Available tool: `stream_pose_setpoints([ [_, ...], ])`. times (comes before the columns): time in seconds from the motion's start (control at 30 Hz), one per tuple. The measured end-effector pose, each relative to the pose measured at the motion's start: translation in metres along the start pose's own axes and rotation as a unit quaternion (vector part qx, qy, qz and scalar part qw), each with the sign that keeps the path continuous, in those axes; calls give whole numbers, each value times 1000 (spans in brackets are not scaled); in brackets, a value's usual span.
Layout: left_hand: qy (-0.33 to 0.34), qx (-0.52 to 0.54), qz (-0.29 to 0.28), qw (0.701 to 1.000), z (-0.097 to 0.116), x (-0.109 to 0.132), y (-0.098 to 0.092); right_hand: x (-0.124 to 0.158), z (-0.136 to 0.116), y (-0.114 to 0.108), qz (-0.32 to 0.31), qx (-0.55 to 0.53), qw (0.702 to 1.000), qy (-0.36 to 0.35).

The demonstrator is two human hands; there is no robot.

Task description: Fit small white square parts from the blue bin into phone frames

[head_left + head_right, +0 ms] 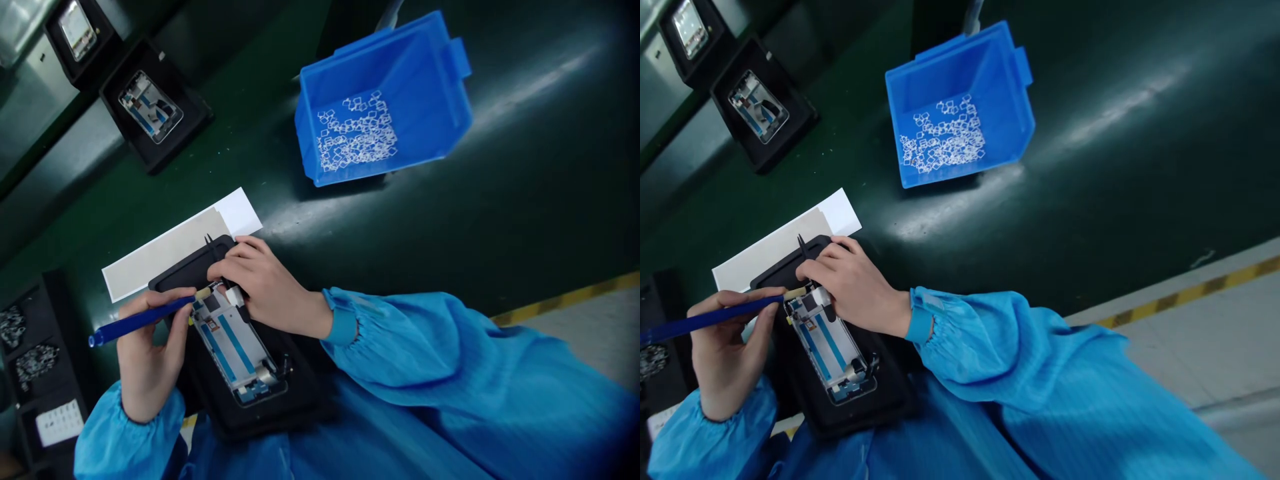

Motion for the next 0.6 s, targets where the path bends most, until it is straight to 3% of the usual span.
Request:
stream_pose_setpoints([
  [0.47, 12, -26, -20, 999, 4, -1, 4, 0, 0, -1, 9, 0, 1000, -11],
  [0.6, 52, -83, -29, 995, 14, -3, 6, 1, 0, 0, 15, 0, 1000, -18],
])
Point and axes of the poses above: each hand's wrist, its own x-axis away from the middle knuckle, its own y-axis out of the palm, z = x × y, the point moved 5 cm from there along -x, towards the middle knuckle, and after that the axes turned 8 degrees about z, right-handed, at the moved point
